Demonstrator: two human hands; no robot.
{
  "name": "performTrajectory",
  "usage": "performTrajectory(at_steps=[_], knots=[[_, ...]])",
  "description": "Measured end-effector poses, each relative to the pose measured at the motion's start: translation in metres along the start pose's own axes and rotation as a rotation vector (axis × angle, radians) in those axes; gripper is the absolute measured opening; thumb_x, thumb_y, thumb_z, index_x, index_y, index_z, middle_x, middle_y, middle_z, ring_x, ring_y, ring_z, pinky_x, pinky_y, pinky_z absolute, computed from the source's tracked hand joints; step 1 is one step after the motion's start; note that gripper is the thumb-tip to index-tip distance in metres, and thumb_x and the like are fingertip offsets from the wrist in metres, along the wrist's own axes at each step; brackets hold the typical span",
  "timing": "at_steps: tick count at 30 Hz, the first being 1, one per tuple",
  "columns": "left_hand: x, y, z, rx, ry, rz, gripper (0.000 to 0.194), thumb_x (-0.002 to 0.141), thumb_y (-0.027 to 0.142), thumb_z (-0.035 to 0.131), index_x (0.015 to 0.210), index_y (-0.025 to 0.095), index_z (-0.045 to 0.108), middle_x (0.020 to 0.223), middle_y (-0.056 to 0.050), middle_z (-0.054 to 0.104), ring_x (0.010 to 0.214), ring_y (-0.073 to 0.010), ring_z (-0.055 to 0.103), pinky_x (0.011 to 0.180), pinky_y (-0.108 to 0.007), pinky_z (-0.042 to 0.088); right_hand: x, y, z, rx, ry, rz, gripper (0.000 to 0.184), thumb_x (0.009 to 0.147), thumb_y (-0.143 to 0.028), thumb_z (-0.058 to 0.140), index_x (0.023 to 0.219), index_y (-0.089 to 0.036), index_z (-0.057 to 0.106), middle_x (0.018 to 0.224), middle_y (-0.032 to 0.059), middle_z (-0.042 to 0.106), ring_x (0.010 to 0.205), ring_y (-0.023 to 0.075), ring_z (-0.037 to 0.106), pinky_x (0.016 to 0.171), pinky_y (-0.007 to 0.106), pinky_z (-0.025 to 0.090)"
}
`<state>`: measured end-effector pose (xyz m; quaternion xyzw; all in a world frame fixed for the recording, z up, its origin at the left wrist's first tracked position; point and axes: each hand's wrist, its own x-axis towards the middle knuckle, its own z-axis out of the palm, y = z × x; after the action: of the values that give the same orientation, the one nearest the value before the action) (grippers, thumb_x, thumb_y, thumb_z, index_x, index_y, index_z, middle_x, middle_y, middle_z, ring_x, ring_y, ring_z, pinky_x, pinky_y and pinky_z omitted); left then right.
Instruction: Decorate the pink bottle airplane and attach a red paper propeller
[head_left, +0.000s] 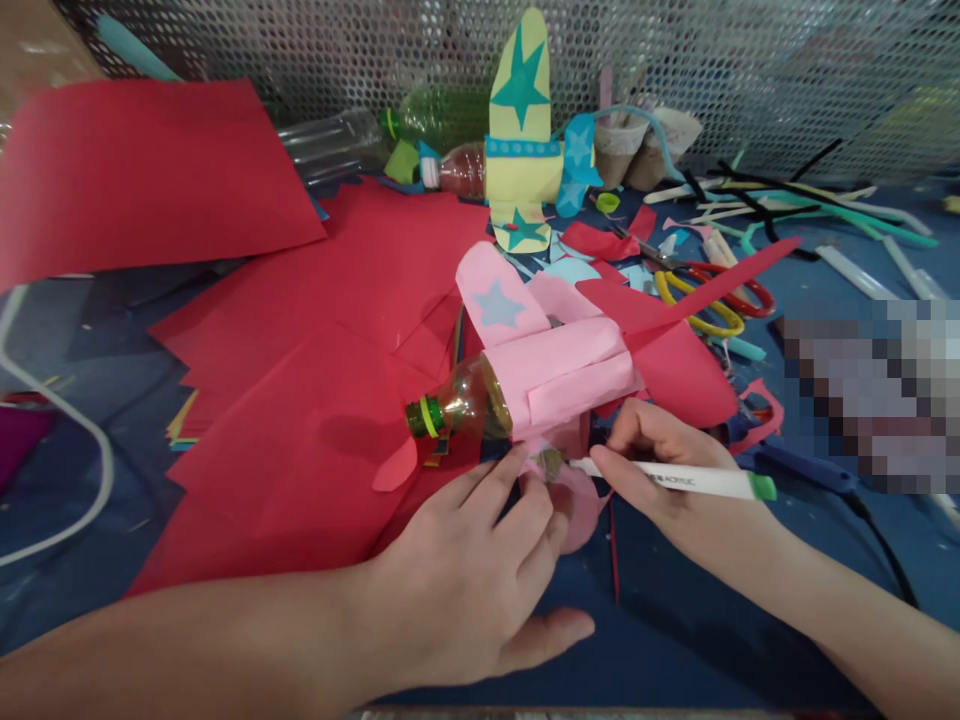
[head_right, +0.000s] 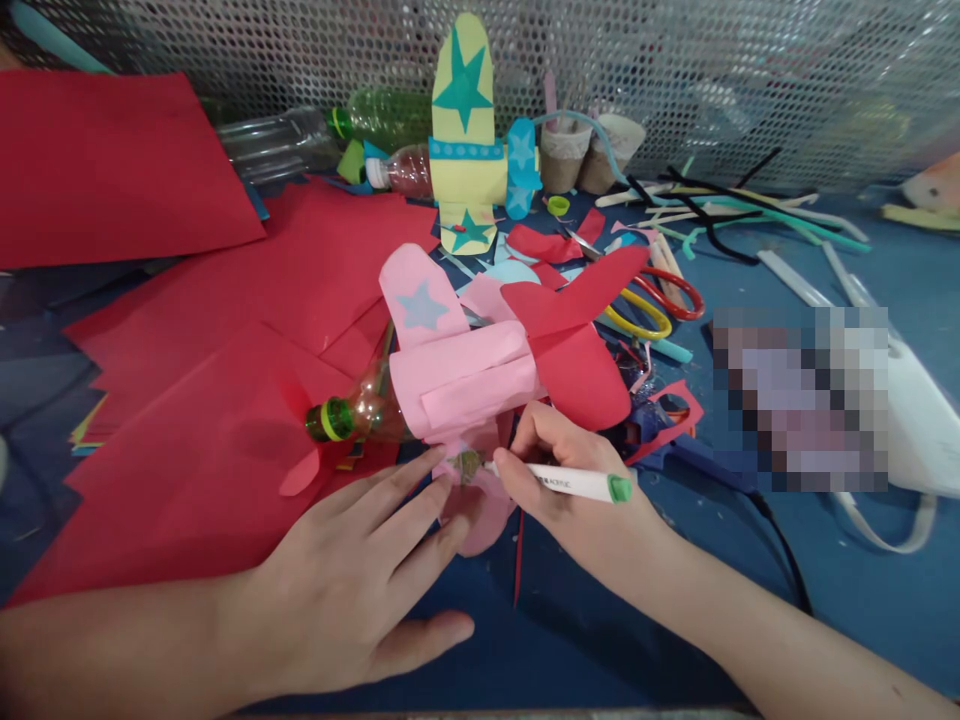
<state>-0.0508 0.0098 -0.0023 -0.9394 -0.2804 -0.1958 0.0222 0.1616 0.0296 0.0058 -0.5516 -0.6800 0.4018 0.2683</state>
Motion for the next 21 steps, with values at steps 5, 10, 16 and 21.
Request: performTrajectory(at_steps=[5,10,16,21], knots=[[-0.0011,0.0005,0.0001,0.001,0.004,-0.003,0.048,0.092,0.048,0.041,0.107,0.009,0.065,0.106,-0.014,0.065,0.108,-0.0339,0.058,0.083,-0.041,0.053,-0.0007,-0.0001,0.0002,-0.003,-0.026,0.003,0.024,0.088,-0.023,0.054,0.068,-0.022,0.041,0.058,-0.0085,0.038,0.049,0.0074,0.033,0.043,0.019,0.028],[-0.0017,0.001,0.0022,-0.009,-0.006,-0.009,0.049,0.091,0.05,0.043,0.107,0.009,0.065,0.106,-0.015,0.065,0.109,-0.0339,0.057,0.084,-0.041,0.052,-0.0009,-0.0009,-0.0005,-0.018,-0.03,-0.004,0.023,0.088,-0.024,0.054,0.069,-0.022,0.04,0.058,-0.0084,0.039,0.049,0.0076,0.034,0.043,0.019,0.028],[-0.0004,0.0005,0.0012,-0.005,-0.001,-0.008,0.048,0.091,0.049,0.042,0.106,0.01,0.065,0.106,-0.014,0.065,0.109,-0.0338,0.058,0.085,-0.041,0.052,-0.0019,-0.0012,0.0004,-0.004,-0.015,0.046,0.023,0.087,-0.024,0.054,0.068,-0.022,0.04,0.056,-0.0086,0.038,0.047,0.0074,0.033,0.041,0.02,0.027],[0.0007,0.0003,-0.0002,-0.004,0.005,-0.004,0.047,0.092,0.049,0.041,0.104,0.01,0.066,0.105,-0.013,0.065,0.108,-0.0334,0.058,0.085,-0.041,0.052,-0.0018,-0.0024,0.0005,0.002,-0.053,0.028,0.023,0.087,-0.024,0.054,0.068,-0.022,0.041,0.058,-0.0082,0.039,0.048,0.0075,0.034,0.043,0.019,0.029]])
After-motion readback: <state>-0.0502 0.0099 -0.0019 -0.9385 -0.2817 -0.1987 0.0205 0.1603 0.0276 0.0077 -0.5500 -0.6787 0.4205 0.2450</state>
